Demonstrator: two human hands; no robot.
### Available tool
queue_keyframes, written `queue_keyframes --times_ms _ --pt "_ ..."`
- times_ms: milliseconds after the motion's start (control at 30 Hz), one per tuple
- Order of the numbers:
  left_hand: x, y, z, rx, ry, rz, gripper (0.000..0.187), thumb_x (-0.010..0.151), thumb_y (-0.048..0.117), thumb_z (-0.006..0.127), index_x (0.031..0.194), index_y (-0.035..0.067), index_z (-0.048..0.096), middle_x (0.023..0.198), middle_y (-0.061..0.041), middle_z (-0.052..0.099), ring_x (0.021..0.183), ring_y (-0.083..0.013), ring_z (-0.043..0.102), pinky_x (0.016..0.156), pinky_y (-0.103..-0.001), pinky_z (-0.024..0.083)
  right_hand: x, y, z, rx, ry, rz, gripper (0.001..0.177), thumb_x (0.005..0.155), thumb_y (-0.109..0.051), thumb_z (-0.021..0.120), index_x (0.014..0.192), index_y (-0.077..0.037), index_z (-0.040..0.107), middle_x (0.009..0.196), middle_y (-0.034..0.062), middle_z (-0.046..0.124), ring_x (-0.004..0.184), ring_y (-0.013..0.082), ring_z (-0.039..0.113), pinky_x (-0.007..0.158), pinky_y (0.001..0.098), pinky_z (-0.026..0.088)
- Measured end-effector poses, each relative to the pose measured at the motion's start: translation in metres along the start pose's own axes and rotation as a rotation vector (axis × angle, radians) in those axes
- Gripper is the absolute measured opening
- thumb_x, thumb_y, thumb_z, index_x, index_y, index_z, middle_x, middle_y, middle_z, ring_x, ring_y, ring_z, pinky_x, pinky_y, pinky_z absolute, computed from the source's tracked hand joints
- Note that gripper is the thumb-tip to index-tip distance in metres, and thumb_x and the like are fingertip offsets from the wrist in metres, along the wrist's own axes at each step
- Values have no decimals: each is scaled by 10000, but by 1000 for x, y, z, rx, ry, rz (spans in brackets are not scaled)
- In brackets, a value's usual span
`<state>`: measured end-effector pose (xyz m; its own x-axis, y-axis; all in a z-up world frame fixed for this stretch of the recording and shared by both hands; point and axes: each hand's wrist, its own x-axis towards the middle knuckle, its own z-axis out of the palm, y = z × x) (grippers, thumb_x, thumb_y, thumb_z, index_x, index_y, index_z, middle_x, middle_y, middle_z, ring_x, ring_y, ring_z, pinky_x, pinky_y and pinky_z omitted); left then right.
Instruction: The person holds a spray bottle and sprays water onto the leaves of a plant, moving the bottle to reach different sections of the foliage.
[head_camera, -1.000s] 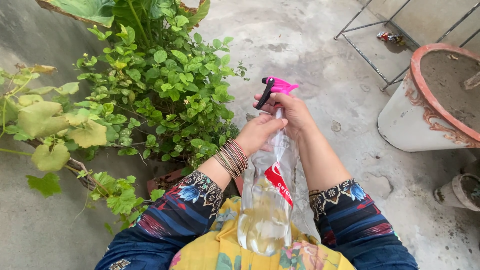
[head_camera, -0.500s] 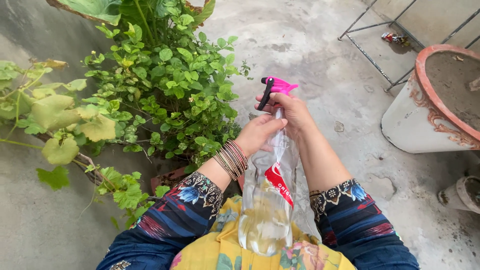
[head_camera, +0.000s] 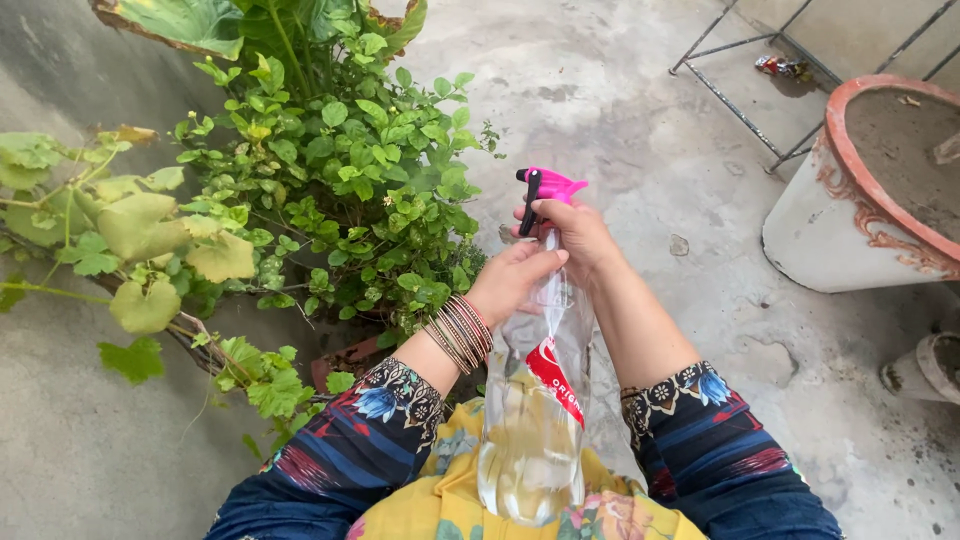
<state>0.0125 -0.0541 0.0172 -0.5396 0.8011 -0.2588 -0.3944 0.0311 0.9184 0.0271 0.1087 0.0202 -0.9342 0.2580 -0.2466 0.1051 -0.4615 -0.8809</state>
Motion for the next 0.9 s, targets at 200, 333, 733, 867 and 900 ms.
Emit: queue_keyframes --times_ms 200,333,733,867,900 --pt "-2 -9 -5 -14 45 -13 473 856 461 698 1170 118 613 1117 -11 629 1066 -132 614 723 -415 609 -21 -6 21 41 -50 -7 310 928 -97 578 1207 36 601 1099 172 733 990 300 736 852 457 617" --pt "-3 -12 -6 -76 72 -25 493 831 444 722 1190 139 576 1118 -2 632 1052 -141 625 730 -415 606 -23 -7 27 34 -61 -4 351 919 -91 566 1254 12 564 1115 174 725 1016 305 730 873 473 618" --pt "-6 -21 -9 -49 80 -42 490 839 482 710 1168 133 611 1056 16 644 956 -115 630 741 -410 595 -17 5 21 46 -98 -10 379 946 -118 561 1290 43 551 1153 212 718 1033 348 734 897 477 602" --pt "-14 -12 1 -50 75 -40 447 852 478 703 1139 145 623 1022 33 647 938 -103 626 739 -396 591 -26 -4 22 42 -71 -4 368 932 -104 568 1268 46 556 1112 208 730 1012 348 741 887 467 614" --pt "-16 -8 6 -26 95 -49 424 854 475 697 1128 159 631 1009 50 641 937 -83 617 737 -389 587 -30 -7 22 40 -66 -7 356 915 -100 576 1249 25 564 1081 195 733 991 339 746 868 463 619"
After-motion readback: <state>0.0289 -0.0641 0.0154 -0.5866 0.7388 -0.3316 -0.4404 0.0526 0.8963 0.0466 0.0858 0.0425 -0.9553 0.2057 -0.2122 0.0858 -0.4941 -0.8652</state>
